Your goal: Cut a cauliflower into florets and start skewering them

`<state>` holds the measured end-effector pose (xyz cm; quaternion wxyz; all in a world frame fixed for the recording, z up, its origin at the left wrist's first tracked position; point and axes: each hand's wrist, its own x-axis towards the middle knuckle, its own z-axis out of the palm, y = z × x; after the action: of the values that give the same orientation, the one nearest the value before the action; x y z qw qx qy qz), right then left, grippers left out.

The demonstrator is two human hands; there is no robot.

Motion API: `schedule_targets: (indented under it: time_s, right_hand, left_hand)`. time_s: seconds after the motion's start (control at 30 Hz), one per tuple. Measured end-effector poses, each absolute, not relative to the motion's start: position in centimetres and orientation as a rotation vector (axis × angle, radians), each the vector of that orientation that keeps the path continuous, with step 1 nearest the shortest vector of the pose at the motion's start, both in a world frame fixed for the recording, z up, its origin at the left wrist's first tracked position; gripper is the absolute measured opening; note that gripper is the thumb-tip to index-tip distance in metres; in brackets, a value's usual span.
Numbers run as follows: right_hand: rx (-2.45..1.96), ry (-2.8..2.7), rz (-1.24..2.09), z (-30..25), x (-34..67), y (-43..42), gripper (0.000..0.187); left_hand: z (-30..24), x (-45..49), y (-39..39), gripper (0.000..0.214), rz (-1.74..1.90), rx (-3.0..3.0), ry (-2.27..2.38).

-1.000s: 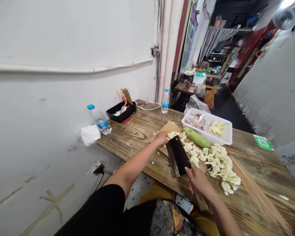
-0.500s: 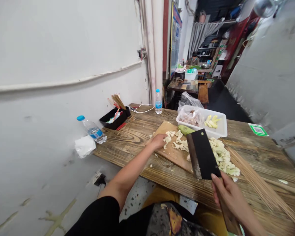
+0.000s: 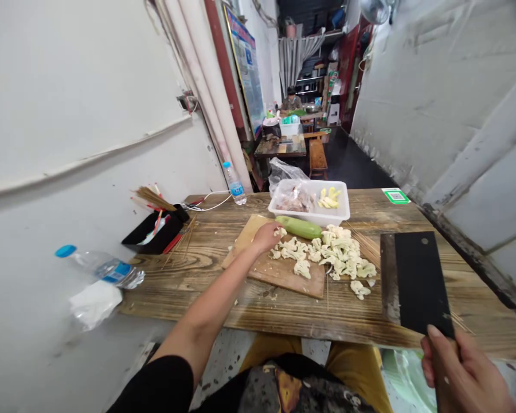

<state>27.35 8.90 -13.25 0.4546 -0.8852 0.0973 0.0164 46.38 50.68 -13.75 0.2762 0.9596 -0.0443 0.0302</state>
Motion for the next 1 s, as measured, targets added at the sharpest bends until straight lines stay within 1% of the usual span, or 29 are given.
schedule_targets:
  time_s: [0.1, 0.17, 0.33, 0.4, 0.53, 0.6, 0.7, 0.73, 0.83, 0.97, 1.0]
  right_hand:
    - [-2.085, 0.285, 0.191, -13.8, 27.0, 8.7, 0.043]
    - [-2.058, 0.32, 0.185, -13.8, 26.7, 9.1, 0.043]
    - [-2.045, 0.344, 0.103, -12.7, 26.3, 10.6, 0.042]
    - [-2.042, 0.334, 0.087, -12.4, 26.3, 10.9, 0.042]
    - [-2.045, 0.294, 0.076, -12.4, 26.1, 10.9, 0.039]
    - [-2.039, 0.273, 0.072, -12.4, 25.9, 10.7, 0.037]
    - [-2.022, 0.262, 0.086, -12.7, 25.4, 10.3, 0.036]
    - [-2.018, 0.264, 0.094, -12.9, 25.3, 10.1, 0.035]
    - [-2.016, 0.285, 0.097, -13.5, 25.1, 9.7, 0.035]
    - [-2.031, 0.314, 0.055, -14.0, 25.2, 9.5, 0.035]
    - [-2.029, 0.316, 0.051, -14.1, 25.2, 9.5, 0.035]
  left_hand:
    - [-14.1, 47.2, 49.6, 0.041, 0.083, 2.736, -0.079]
    - [-14.4, 47.3, 48.8, 0.041, 0.161, 2.775, -0.135]
    - [-14.8, 47.6, 44.2, 0.027, 0.112, 2.586, -0.69]
    - [-14.8, 48.1, 41.6, 0.032, 0.143, 2.551, -0.801]
    - [-14.6, 49.3, 37.0, 0.051, 0.192, 2.597, -0.879]
    - [-14.4, 49.9, 35.7, 0.047, 0.141, 2.63, -0.916]
    - [-13.9, 50.5, 35.4, 0.027, 0.107, 2.622, -0.93]
    - [-13.8, 50.7, 35.7, 0.026, 0.122, 2.616, -0.886]
    - [-13.3, 50.8, 37.1, 0.033, 0.141, 2.638, -0.721]
    - [-12.5, 50.5, 38.0, 0.044, -0.078, 2.691, -0.9]
    - [-12.3, 50.5, 37.8, 0.046, -0.083, 2.685, -0.931]
